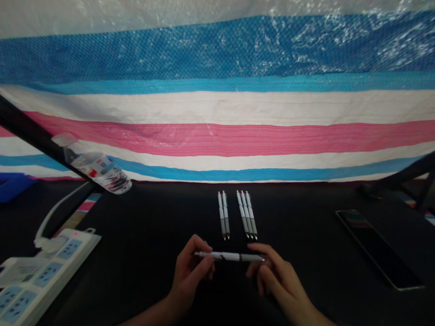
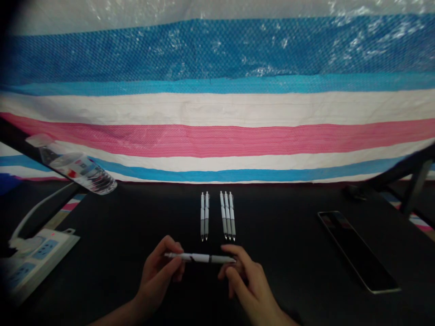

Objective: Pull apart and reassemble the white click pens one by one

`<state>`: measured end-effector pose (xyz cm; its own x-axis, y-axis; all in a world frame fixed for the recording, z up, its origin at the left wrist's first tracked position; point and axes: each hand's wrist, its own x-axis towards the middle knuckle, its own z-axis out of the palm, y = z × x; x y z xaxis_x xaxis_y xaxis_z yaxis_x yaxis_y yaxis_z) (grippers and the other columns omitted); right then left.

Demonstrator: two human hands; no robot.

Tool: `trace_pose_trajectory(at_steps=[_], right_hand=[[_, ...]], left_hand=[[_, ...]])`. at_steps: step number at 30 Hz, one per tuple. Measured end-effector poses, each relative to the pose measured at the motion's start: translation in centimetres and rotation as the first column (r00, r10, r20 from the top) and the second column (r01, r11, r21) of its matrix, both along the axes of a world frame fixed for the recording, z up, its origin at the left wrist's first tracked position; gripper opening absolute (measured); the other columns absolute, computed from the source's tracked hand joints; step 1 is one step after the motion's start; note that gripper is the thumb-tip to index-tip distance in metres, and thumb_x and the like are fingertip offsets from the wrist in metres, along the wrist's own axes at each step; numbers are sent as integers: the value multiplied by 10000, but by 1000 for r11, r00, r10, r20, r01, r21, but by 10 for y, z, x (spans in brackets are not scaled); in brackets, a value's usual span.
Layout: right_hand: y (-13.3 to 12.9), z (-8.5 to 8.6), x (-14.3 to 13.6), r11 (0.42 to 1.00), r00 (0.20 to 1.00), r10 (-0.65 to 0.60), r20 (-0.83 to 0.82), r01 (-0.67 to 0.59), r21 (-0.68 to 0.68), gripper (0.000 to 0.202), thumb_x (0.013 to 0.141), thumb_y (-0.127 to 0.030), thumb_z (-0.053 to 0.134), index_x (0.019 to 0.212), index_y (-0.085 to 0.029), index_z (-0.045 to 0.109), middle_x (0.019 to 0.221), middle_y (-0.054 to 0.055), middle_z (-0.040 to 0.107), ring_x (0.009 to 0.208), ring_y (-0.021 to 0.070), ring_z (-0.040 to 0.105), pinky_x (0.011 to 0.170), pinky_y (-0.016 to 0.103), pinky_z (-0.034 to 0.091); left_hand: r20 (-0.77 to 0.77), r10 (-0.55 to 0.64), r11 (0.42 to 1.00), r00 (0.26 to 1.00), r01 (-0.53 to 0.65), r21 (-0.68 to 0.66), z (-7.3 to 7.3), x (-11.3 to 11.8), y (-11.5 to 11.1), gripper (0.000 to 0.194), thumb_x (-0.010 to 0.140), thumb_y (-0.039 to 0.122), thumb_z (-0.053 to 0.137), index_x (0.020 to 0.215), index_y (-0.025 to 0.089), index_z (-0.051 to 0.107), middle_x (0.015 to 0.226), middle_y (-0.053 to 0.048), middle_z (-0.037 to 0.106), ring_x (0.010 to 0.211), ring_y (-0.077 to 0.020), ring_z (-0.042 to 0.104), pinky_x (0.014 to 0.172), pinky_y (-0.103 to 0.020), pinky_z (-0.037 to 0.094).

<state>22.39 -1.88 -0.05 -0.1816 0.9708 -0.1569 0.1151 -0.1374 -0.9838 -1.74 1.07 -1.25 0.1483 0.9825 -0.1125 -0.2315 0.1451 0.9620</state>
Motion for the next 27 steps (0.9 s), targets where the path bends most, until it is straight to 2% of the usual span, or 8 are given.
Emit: trace_pose_trajectory(at_steps=[2, 4, 8, 11, 13, 18, 22, 27], right_hand=[[2, 2, -1, 998, 998, -62, -28, 63, 18, 454, 943, -652, 602, 1084, -220, 610, 839, 53, 749, 550, 145, 640, 526, 246, 481], [3, 2, -1, 996, 996, -84, -8, 85, 20, 427, 943, -646, 605, 983, -220, 606, 742, 27, 718, 516, 141, 622, 496, 236, 457], [3, 2, 1, 999, 997, 41, 61, -43, 21, 522, 1024, -627, 448, 799, -196, 639, 583, 7, 631, 484, 138, 593, 481, 235, 424], [2, 0, 1, 999, 998, 27, 62, -29, 29, 461, 992, -645, 510, 1001, -203, 643, 674, 8, 676, 523, 142, 615, 511, 238, 451], [2, -1, 1, 999, 997, -11, 80, 8, 34, 468, 953, -669, 567, 1033, -211, 617, 703, 2, 681, 530, 139, 619, 509, 231, 450], [1, -4, 2, 995, 986, 97, 133, -101, 19, 618, 1017, -684, 390, 708, -191, 595, 557, -8, 580, 457, 107, 544, 457, 207, 388], [3, -9, 0, 974, 993, 121, 6, -118, -192, 726, 923, -840, 335, 582, -218, 488, 413, -54, 444, 318, 66, 346, 330, 189, 237], [11, -7, 0, 871, 966, 143, -213, -225, -436, 728, 788, -928, 437, 535, -248, 377, 343, -76, 412, 237, 37, 234, 249, 172, 129]], left_hand=[[8, 16, 1000, 1000, -16, -9, -1, -1, 0, 266, 879, 417, 757, 880, 188, 623, 652, 9, 639, 536, -116, 548, 496, -203, 422], [16, 18, 1000, 1000, -18, -13, -2, -1, 0, 255, 887, 412, 748, 886, 188, 627, 650, 11, 635, 543, -116, 547, 499, -201, 422], [28, 6, 1000, 1000, -6, -7, -2, -1, 0, 258, 890, 422, 742, 892, 189, 630, 653, 14, 632, 539, -111, 538, 492, -194, 414], [23, 4, 1000, 1000, -4, -4, -4, -1, 0, 263, 885, 421, 747, 888, 187, 627, 652, 15, 633, 540, -110, 538, 493, -195, 414], [25, -2, 1000, 1000, 2, -5, -5, -1, 0, 267, 887, 427, 746, 894, 191, 621, 655, 19, 634, 539, -108, 539, 493, -193, 418], [20, -36, 999, 999, 36, 13, -5, 0, 0, 295, 897, 459, 738, 910, 190, 617, 664, 22, 637, 544, -103, 545, 494, -186, 417], [-20, -70, 996, 997, 71, 46, -1, 0, 2, 302, 916, 467, 717, 925, 185, 611, 645, 31, 620, 521, -89, 526, 499, -186, 407], [-67, -126, 987, 990, 132, 93, -2, -3, 6, 271, 931, 439, 704, 952, 189, 602, 677, 19, 621, 543, -104, 543, 507, -200, 433]])
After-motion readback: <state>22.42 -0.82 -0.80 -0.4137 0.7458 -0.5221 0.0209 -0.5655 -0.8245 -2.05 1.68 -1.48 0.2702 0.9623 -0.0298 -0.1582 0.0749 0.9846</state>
